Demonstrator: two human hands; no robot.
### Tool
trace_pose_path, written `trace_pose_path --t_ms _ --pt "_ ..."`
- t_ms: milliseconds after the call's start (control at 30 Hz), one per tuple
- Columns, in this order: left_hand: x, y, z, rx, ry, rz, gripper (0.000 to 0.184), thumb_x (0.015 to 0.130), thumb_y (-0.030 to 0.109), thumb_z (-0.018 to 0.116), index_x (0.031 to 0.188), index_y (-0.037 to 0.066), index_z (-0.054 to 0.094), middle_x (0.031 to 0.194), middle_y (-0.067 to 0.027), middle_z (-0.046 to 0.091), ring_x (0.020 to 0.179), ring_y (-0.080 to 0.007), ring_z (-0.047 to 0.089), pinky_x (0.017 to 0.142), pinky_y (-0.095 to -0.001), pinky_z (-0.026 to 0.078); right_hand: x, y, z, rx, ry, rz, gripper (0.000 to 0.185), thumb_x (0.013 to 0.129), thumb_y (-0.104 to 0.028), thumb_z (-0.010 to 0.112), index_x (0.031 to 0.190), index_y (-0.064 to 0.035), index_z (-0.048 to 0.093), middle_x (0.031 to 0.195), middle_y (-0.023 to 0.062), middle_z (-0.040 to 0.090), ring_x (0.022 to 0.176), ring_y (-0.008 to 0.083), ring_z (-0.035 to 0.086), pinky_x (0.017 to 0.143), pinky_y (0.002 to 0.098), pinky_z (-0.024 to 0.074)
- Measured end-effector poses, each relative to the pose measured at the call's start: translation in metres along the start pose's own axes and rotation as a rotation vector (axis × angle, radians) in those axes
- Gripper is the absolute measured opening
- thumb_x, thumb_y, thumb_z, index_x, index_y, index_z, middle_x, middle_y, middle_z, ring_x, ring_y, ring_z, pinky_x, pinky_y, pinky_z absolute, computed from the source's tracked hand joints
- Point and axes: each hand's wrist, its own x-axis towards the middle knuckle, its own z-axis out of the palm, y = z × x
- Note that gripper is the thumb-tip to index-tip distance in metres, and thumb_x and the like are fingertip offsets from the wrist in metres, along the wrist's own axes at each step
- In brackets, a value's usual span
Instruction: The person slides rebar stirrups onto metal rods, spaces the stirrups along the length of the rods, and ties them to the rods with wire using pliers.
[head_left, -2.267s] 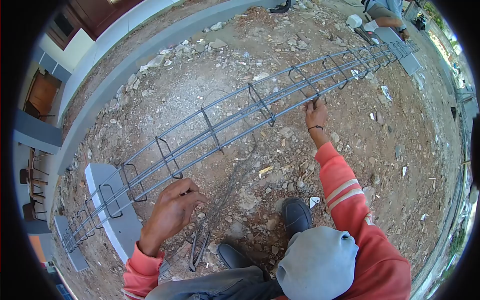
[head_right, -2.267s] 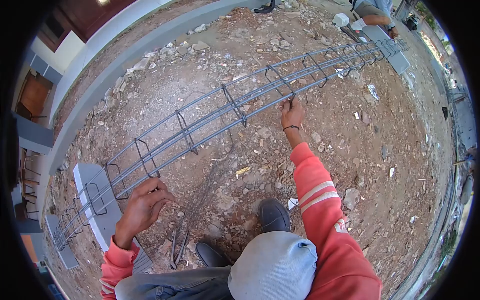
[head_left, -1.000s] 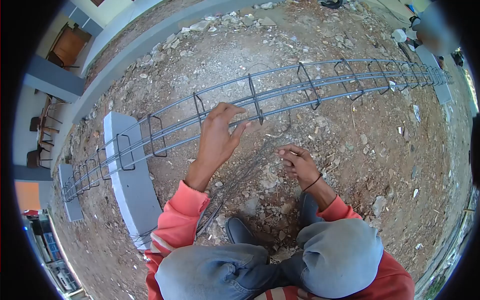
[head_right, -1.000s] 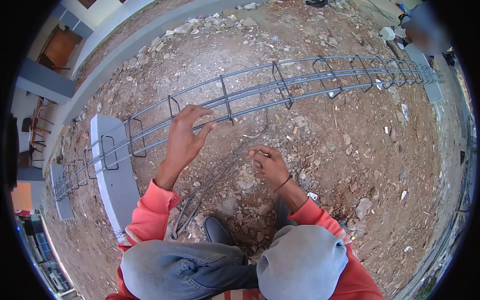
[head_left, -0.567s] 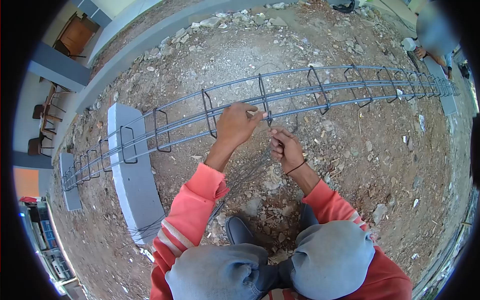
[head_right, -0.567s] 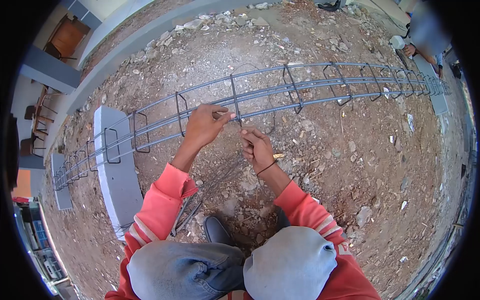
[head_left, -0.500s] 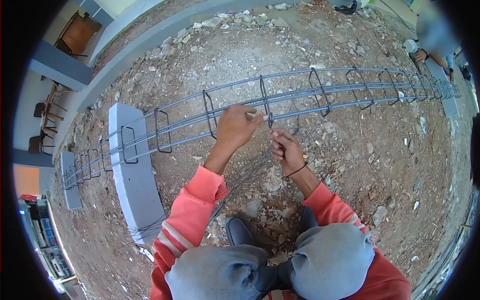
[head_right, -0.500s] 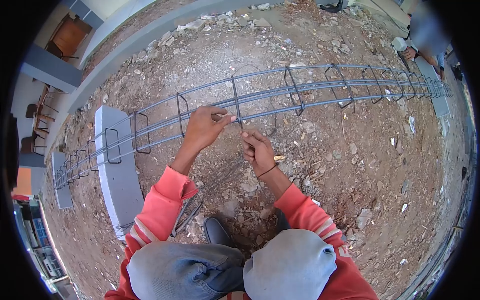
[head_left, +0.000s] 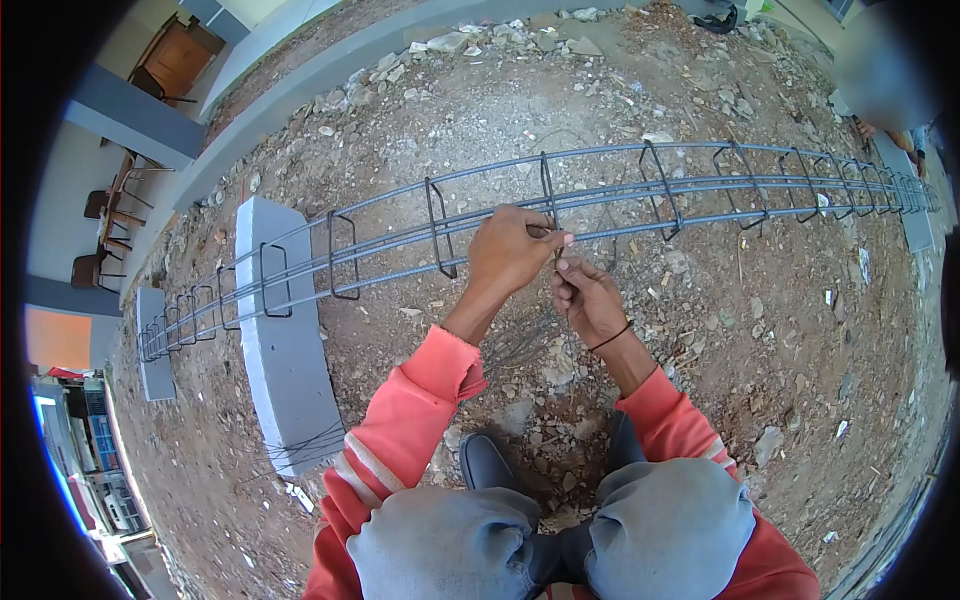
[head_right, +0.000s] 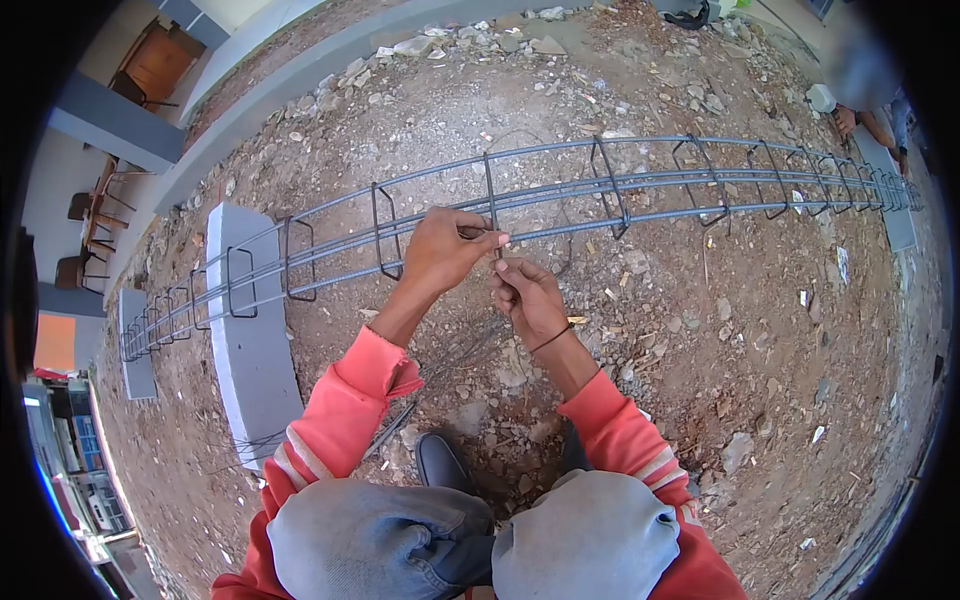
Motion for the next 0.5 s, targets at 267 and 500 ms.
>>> trace_pose_path --t_ms 267,500 --pt "-0.004 0.009 0.005 -0.186 0.115 -0.118 0.038 0.064 0.020 0.087 0.088 -0.005 0.071 0.080 -0.0151 0.072 0.072 -0.0183 0.070 0.064 -0.0284 0.053 -0.007 -0.009 0.011 -0.195 0.126 -0.013 0.013 0.093 -0.017 0.065 0.088 -0.0045 0.063 0.071 0.0020 0.060 0.052 0.0059 0.044 0.048 0.0212 0.0362" --pt "0.004 -0.001 0.013 -0.217 0.088 -0.077 0.021 0.066 0.016 0.085 0.078 0.008 0.070 0.072 -0.0042 0.071 0.063 -0.0159 0.067 0.058 -0.0308 0.050 -0.038 -0.047 0.033 -0.890 0.166 -0.146 0.014 0.089 -0.012 0.062 0.082 -0.0006 0.065 0.063 0.0065 0.063 0.051 0.0086 0.051 0.048 0.0255 0.0411"
